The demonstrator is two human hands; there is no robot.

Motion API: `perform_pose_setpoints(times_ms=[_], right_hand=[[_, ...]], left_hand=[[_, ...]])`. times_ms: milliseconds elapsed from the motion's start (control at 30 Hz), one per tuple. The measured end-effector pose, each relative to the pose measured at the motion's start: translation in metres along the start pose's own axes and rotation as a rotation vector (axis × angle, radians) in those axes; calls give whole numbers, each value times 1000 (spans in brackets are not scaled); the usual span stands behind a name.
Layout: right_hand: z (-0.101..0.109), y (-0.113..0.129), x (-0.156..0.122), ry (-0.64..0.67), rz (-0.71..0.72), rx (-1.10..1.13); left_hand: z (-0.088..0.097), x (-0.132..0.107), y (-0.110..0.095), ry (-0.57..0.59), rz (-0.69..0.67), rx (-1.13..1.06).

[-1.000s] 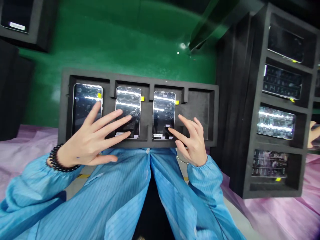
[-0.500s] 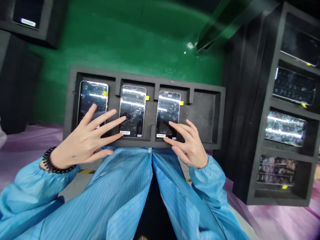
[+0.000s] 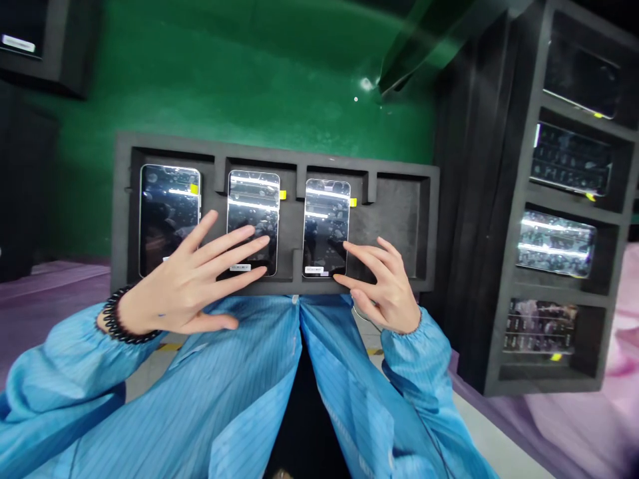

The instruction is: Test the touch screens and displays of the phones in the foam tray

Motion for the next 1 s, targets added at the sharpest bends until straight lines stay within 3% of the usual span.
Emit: perform_pose_setpoints(times_ms=[167, 333, 467, 633, 800, 1000], right_hand=[[-9, 4, 9, 58, 45, -3], [2, -8, 2, -76, -37, 17], [7, -16, -1, -140, -107, 0], [10, -18, 5, -146, -146, -67], [22, -24, 22, -142, -224, -122], [32, -33, 67, -77, -298, -208]], left_hand=[[7, -18, 6, -82, 23, 73], [13, -37, 12, -198, 153, 87], [6, -50, 19, -248, 277, 63], [-6, -54, 20, -234, 308, 58], [7, -42, 30, -212, 439, 26], [32, 13, 47, -116, 427, 93]])
Point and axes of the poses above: each hand's wrist, its own x-axis towards the middle knuckle, its own z-axis out of the back of the hand, y = z × x, the point moved 7 cm from there along x, towards the middle knuckle, and after that the axes turned 12 degrees about y, right-handed, at the moved point
